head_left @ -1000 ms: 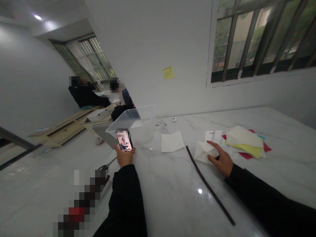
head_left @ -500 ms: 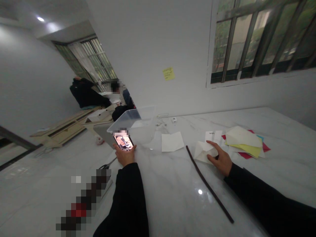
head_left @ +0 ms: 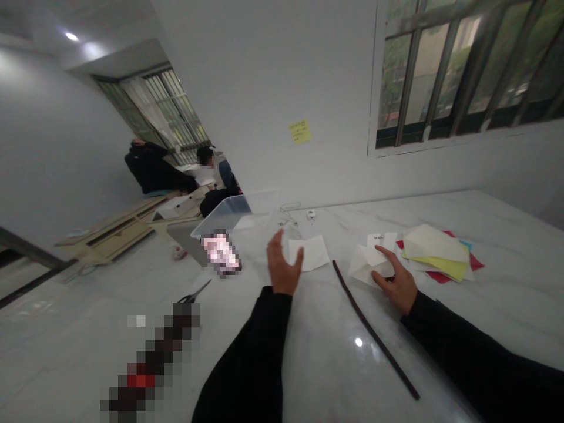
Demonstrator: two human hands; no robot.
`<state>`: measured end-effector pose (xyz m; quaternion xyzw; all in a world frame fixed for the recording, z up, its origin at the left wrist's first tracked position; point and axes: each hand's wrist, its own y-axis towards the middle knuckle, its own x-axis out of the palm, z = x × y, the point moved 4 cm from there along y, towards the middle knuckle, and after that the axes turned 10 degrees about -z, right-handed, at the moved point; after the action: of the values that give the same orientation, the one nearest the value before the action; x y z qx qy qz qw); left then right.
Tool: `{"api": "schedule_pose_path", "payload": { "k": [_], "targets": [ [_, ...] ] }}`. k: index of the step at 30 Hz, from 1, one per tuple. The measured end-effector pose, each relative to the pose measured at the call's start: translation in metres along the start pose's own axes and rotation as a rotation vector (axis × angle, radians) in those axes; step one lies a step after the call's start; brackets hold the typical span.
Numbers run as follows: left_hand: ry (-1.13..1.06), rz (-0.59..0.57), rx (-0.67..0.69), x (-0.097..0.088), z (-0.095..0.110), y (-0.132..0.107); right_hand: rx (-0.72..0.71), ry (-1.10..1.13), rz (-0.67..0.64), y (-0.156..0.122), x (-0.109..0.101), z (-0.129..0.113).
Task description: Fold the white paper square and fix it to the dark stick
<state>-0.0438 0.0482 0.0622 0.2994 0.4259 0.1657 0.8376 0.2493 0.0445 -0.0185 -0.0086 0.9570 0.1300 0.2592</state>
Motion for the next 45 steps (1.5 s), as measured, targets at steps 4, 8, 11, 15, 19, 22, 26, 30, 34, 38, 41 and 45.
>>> {"api": "schedule_pose_path", "payload": {
  "k": [4, 8, 11, 15, 19, 22, 26, 30, 34, 38, 41, 45],
  "targets": [
    [-0.246, -0.387, 0.137, 0.057, 0.084, -0.044, -0.156, -0.011, 0.130, -0.005, -0.005, -0.014],
    [-0.412, -0.554, -0.006, 0.079, 0.100, -0.070, -0.236, 0.025, 0.105, -0.012, -0.002, -0.026],
    [-0.496, -0.516, -0.123, 0.080, 0.086, -0.066, -0.256, 0.023, 0.123, -0.014, -0.002, -0.031],
    [-0.634, -0.454, -0.218, 0.076, 0.073, -0.055, -0.217, 0.032, 0.164, -0.013, -0.003, -0.027],
    [-0.722, -0.526, -0.235, 0.075, 0.078, -0.055, -0.209, 0.008, 0.123, -0.014, 0.000, -0.025],
    [-0.782, -0.511, -0.318, 0.078, 0.074, -0.056, -0.255, -0.004, 0.032, -0.018, 0.005, -0.030],
    [-0.866, -0.395, -0.452, 0.082, 0.059, -0.053, -0.347, -0.020, -0.040, -0.021, 0.009, -0.039],
    [-0.933, -0.320, -0.505, 0.082, 0.049, -0.048, -0.350, -0.053, -0.024, -0.019, 0.008, -0.036],
    [-0.981, -0.276, -0.538, 0.081, 0.042, -0.045, -0.286, -0.080, -0.035, -0.015, 0.008, -0.026],
    [-1.021, -0.278, -0.589, 0.082, 0.037, -0.045, -0.247, -0.090, -0.039, -0.014, 0.010, -0.019],
    [-1.079, -0.281, -0.627, 0.083, 0.035, -0.046, -0.209, -0.099, -0.029, -0.015, 0.009, -0.018],
    [-1.103, -0.348, -0.561, 0.083, 0.037, -0.044, -0.141, -0.094, -0.041, -0.016, 0.007, -0.017]
  ]
}}
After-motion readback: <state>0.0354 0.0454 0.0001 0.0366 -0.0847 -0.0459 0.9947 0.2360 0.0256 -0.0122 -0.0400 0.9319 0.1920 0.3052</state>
